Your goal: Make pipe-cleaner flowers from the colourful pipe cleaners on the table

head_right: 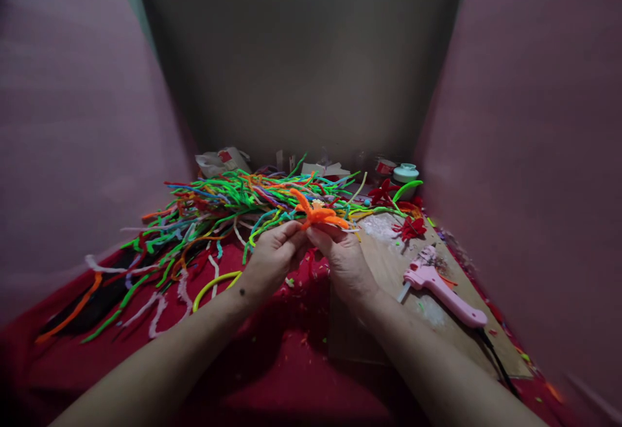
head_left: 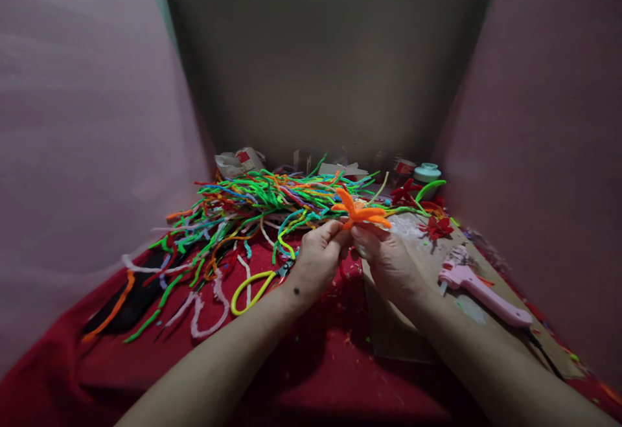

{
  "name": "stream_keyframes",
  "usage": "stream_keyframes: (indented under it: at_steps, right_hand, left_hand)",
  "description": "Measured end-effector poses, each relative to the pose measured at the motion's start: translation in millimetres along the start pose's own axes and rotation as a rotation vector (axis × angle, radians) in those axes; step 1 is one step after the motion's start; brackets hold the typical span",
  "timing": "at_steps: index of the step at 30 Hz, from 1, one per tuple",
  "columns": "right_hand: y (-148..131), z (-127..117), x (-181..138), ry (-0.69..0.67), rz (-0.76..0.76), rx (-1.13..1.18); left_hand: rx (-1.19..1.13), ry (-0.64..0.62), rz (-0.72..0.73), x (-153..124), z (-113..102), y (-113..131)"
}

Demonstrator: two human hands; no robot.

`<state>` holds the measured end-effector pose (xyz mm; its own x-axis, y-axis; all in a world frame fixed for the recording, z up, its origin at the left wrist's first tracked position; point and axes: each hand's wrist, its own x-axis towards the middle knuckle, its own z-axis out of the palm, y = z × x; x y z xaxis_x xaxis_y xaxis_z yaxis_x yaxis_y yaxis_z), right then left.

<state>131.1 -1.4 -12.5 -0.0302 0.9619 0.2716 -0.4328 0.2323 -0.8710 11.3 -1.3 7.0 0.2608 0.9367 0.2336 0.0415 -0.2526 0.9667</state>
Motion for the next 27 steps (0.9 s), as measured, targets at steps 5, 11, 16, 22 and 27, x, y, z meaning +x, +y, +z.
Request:
stream_keyframes:
  at_steps: [5,11,16,22,27]
  right_hand:
    - [0,-4,1,0.038,-0.014,0.015]
    - [-2,-4,0,-0.066,0.144,0.091]
    - [-1,-1,-3,-0.138,0.170,0.070]
    - [-6,-3,-4,0.063,-0.091,-0.204]
    - [-11,-2,-8,0.049,-0.217,-0.390]
  left_hand:
    - [-0.280,-0.071,-0.137,0,0,4]
    - [-0.600,-0.263,-0.259,2,-7,-5]
    - [-0.604,-0.408,-0.317,6,-11,-11]
    - [-0.109,-0.093,-0.019,13,-16,3]
    - [-0.263,-0.125,-0.166,14,-36,12]
